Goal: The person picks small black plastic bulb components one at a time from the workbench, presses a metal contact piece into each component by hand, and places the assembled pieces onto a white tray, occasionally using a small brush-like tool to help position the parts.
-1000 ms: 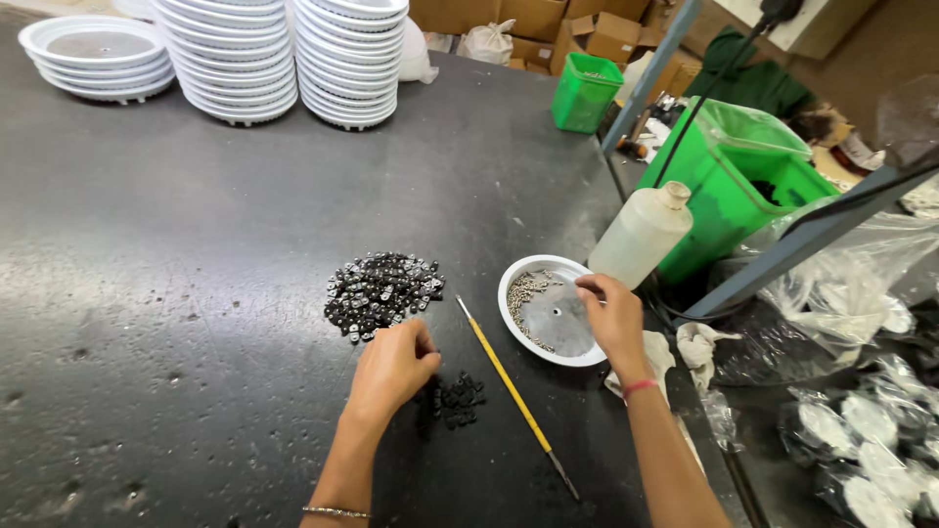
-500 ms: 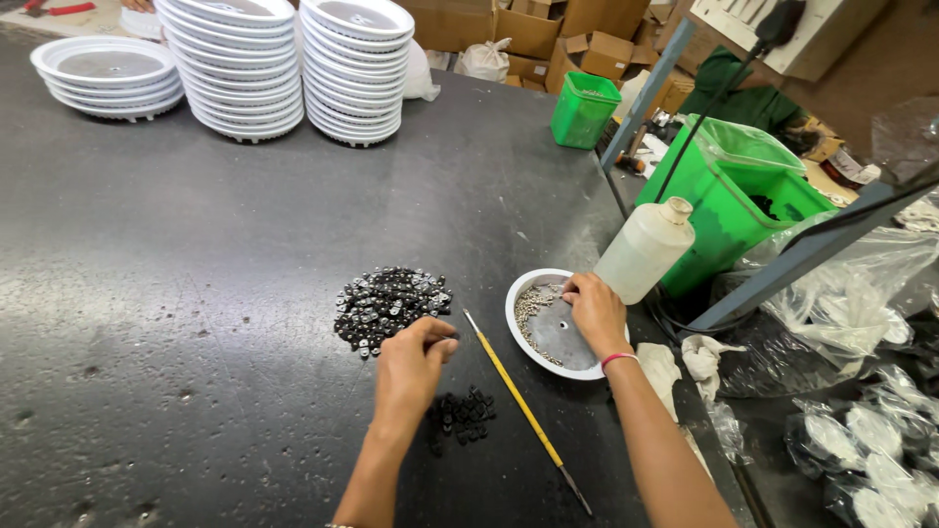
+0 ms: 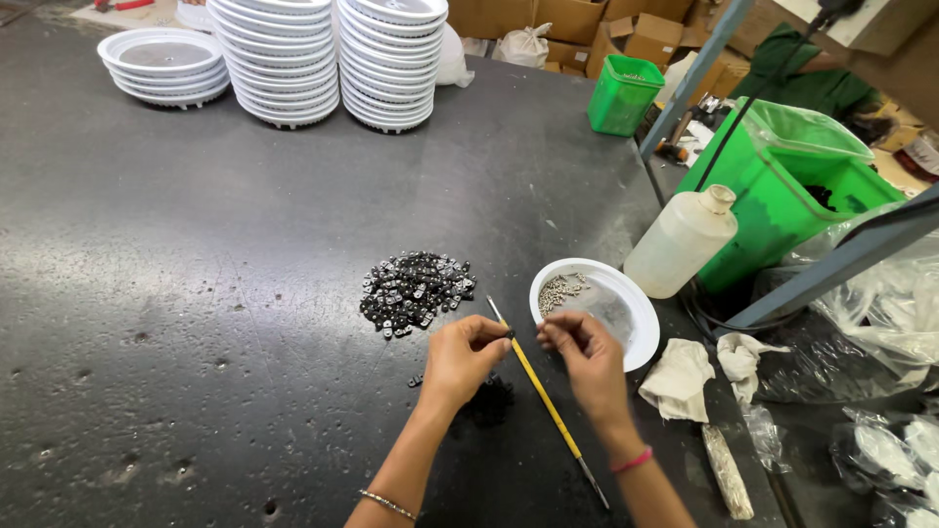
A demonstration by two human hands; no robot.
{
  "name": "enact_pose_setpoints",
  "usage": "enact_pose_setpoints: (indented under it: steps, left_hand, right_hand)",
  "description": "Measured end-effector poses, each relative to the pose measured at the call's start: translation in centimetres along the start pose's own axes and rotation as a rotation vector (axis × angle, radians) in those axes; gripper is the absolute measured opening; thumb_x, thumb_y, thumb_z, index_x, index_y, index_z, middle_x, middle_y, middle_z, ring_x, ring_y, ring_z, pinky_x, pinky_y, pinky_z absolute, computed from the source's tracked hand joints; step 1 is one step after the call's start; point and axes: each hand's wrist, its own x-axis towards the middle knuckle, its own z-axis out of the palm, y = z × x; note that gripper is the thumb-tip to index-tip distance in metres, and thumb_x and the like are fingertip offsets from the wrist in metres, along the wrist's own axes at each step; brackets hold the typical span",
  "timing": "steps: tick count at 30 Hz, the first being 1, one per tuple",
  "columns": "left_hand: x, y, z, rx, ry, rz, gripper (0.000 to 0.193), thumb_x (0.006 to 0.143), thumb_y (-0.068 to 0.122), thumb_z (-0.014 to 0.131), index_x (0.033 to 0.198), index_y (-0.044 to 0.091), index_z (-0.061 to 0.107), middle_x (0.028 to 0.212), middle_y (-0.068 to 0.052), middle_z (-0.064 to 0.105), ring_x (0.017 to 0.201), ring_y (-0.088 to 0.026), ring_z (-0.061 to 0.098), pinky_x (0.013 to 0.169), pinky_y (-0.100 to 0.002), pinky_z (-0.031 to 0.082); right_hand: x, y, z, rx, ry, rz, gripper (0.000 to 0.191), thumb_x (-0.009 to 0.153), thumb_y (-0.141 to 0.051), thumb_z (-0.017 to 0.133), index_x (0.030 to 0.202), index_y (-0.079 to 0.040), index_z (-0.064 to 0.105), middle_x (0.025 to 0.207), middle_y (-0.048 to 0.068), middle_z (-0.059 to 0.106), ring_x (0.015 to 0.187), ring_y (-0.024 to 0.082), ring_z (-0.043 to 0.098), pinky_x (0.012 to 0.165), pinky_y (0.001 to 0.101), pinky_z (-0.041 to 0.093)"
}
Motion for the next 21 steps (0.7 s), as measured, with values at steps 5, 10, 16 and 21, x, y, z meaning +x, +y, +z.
enact_pose_setpoints:
  steps: [5, 10, 16, 21]
  left_hand:
    - [-0.5, 0.0, 0.3, 0.032, -0.021, -0.015, 0.019, 0.080, 0.011, 0.080, 0.096, 0.001, 0.078, 0.085, -0.007, 0.081, 0.077, -0.009, 0.076, 0.071, -0.026, 0.059]
    - [-0.7, 0.3, 0.4, 0.055, -0.045, 0.015, 0.018, 0.080, 0.011, 0.080, 0.094, 0.001, 0.077, 0.083, -0.007, 0.081, 0.075, -0.009, 0.075, 0.069, -0.026, 0.059]
    - [-1.2, 0.8, 0.9, 0.109, -0.070, 0.006, 0.016, 0.081, 0.011, 0.080, 0.093, 0.001, 0.077, 0.082, -0.007, 0.080, 0.074, -0.010, 0.075, 0.069, -0.026, 0.059]
    - [-1.3, 0.9, 1.1, 0.129, -0.070, 0.057, 0.014, 0.080, 0.010, 0.079, 0.093, 0.002, 0.077, 0.084, -0.008, 0.081, 0.077, -0.011, 0.078, 0.072, -0.027, 0.061]
  right_hand:
    - [-1.5, 2.0, 0.1, -0.033, -0.018, 0.111, 0.011, 0.092, -0.008, 0.072, 0.100, -0.001, 0.072, 0.089, 0.003, 0.075, 0.082, 0.009, 0.070, 0.077, 0.0259, 0.057]
    - [-1.6, 3.1, 0.1, -0.034, -0.020, 0.135, 0.010, 0.091, -0.007, 0.073, 0.099, -0.001, 0.073, 0.087, 0.002, 0.073, 0.081, 0.008, 0.068, 0.077, 0.0246, 0.055]
    - [-1.7, 2.8, 0.1, -0.003, -0.032, 0.135, 0.009, 0.090, -0.006, 0.073, 0.097, -0.001, 0.072, 0.085, 0.001, 0.072, 0.078, 0.007, 0.064, 0.075, 0.0240, 0.053]
    - [-1.6, 2.6, 0.1, -0.030, -0.021, 0.178, 0.008, 0.089, -0.004, 0.074, 0.096, 0.000, 0.072, 0.083, 0.001, 0.071, 0.076, 0.007, 0.063, 0.072, 0.0236, 0.052]
